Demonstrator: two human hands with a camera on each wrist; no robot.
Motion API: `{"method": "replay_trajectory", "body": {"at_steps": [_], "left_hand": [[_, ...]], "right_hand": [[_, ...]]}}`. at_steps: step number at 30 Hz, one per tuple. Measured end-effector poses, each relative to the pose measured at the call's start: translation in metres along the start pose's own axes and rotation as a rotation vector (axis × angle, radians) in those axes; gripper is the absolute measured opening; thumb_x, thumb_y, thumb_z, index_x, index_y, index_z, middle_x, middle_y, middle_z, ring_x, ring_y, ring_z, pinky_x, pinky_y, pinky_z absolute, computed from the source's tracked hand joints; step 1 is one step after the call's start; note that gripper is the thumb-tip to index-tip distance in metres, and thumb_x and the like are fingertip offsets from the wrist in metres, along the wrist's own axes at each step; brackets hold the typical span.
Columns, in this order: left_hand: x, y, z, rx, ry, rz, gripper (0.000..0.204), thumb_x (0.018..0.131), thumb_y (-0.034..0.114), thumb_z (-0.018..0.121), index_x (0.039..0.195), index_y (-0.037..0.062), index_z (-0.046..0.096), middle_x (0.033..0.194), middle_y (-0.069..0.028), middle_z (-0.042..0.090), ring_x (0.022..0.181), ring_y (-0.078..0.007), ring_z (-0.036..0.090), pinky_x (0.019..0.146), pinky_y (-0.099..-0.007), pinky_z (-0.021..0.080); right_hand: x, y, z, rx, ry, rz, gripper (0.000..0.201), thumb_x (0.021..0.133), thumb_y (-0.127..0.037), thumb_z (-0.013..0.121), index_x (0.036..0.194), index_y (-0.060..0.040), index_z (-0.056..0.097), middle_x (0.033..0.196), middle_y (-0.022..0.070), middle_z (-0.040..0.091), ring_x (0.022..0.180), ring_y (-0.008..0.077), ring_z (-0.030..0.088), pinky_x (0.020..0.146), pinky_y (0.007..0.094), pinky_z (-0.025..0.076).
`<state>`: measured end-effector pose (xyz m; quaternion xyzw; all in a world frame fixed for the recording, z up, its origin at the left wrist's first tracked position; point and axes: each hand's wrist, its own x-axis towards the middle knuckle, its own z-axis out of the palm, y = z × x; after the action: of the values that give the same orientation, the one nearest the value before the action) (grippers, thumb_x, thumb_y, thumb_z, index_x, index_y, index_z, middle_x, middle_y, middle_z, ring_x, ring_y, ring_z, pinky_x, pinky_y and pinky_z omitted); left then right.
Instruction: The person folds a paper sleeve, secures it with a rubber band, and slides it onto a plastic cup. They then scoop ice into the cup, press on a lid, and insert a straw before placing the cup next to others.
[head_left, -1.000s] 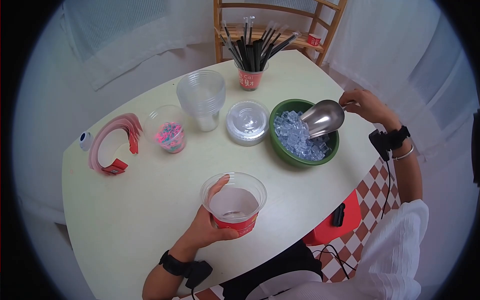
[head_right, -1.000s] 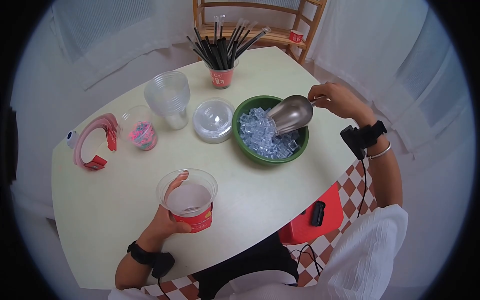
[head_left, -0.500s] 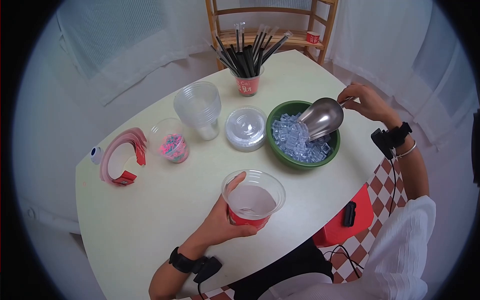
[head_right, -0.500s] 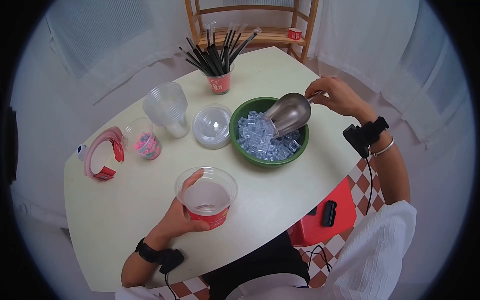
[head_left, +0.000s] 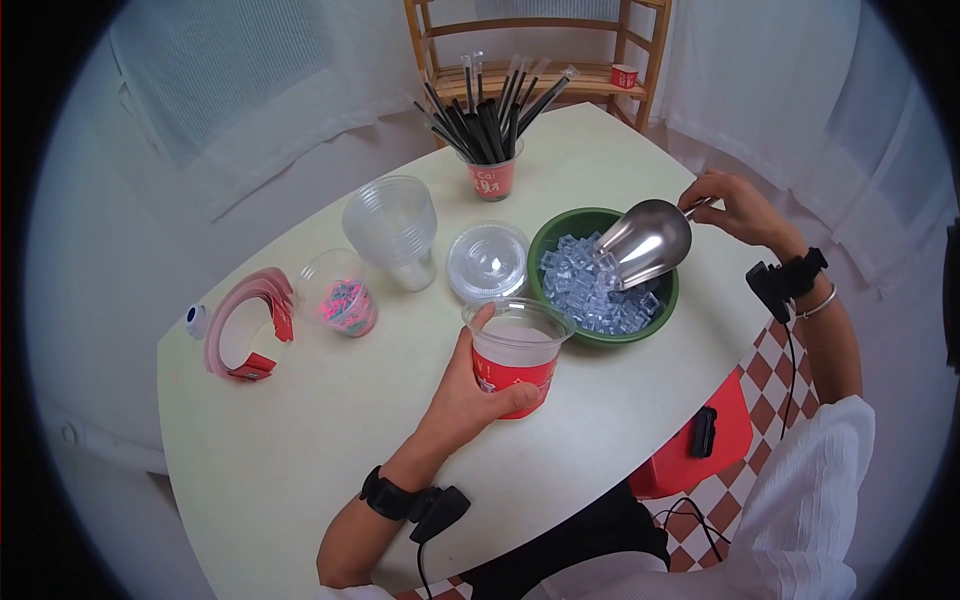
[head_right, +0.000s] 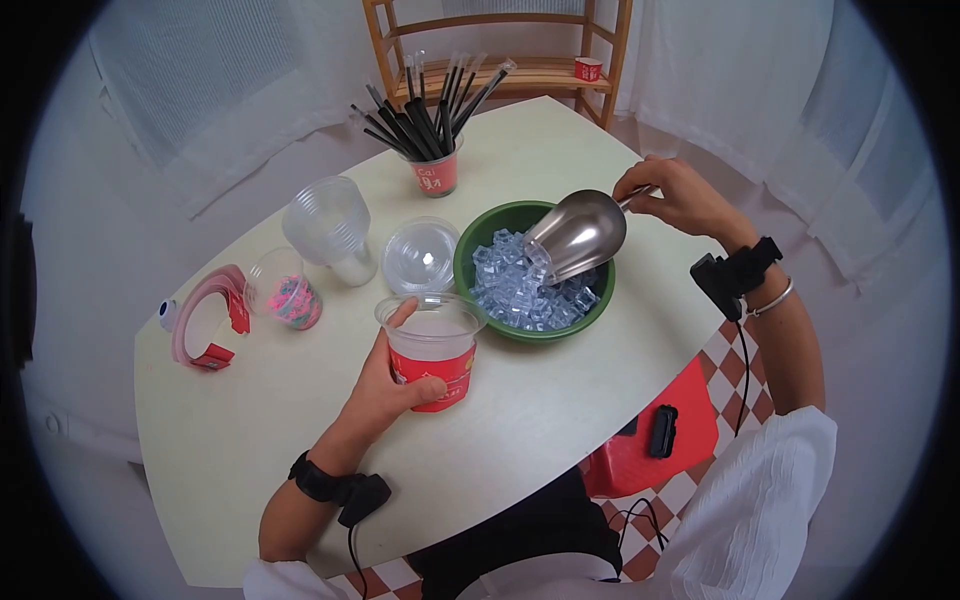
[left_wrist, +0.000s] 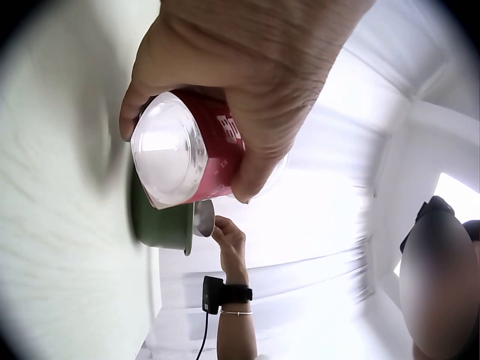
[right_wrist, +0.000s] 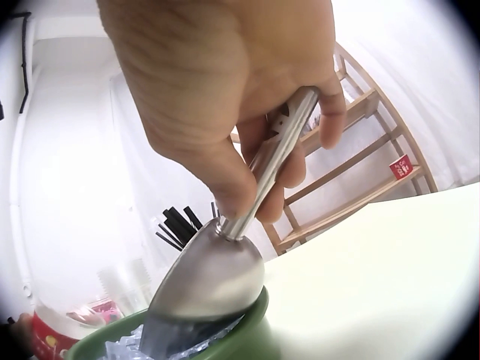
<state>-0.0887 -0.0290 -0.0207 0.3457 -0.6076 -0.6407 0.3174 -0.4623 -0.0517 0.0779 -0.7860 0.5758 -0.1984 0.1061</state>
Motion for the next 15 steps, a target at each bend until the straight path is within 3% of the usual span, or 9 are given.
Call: {"method": "replay_trajectory", "body": {"at_steps": [5, 11, 15], "left_hand": [[-0.002, -0.012, -0.005, -0.062, 0.027, 0.010, 0.115, 0.063, 0.041, 0.084, 0.143, -0.0012, 0.012, 0.133, -0.0181, 0.040, 0.123, -0.0261, 0.043, 0.102, -0.0356, 0.036], [0.000, -0.017, -0.004, -0.082, 0.018, 0.022, 0.115, 0.063, 0.040, 0.083, 0.143, -0.0012, 0.011, 0.135, -0.0183, 0.038, 0.126, -0.0266, 0.040, 0.103, -0.0362, 0.035], [0.001, -0.019, -0.003, -0.102, 0.014, 0.018, 0.115, 0.063, 0.039, 0.084, 0.143, -0.0009, 0.011, 0.136, -0.0181, 0.037, 0.126, -0.0265, 0.040, 0.103, -0.0364, 0.035]], "right_hand": [[-0.005, 0.001, -0.003, 0.061, -0.018, 0.050, 0.017, 0.075, 0.001, 0.062, 0.091, 0.0002, 0.066, 0.090, 0.0106, 0.066, 0.087, 0.0227, 0.061, 0.081, 0.0340, 0.048], [-0.006, 0.006, -0.002, 0.099, -0.021, 0.060, 0.020, 0.074, 0.005, 0.064, 0.092, -0.0023, 0.067, 0.087, 0.0077, 0.061, 0.085, 0.0199, 0.058, 0.077, 0.0320, 0.047], [-0.005, 0.003, -0.002, 0.044, 0.002, 0.057, 0.018, 0.075, 0.002, 0.063, 0.092, -0.0014, 0.067, 0.088, 0.0088, 0.065, 0.086, 0.0221, 0.060, 0.080, 0.0334, 0.048]]}}
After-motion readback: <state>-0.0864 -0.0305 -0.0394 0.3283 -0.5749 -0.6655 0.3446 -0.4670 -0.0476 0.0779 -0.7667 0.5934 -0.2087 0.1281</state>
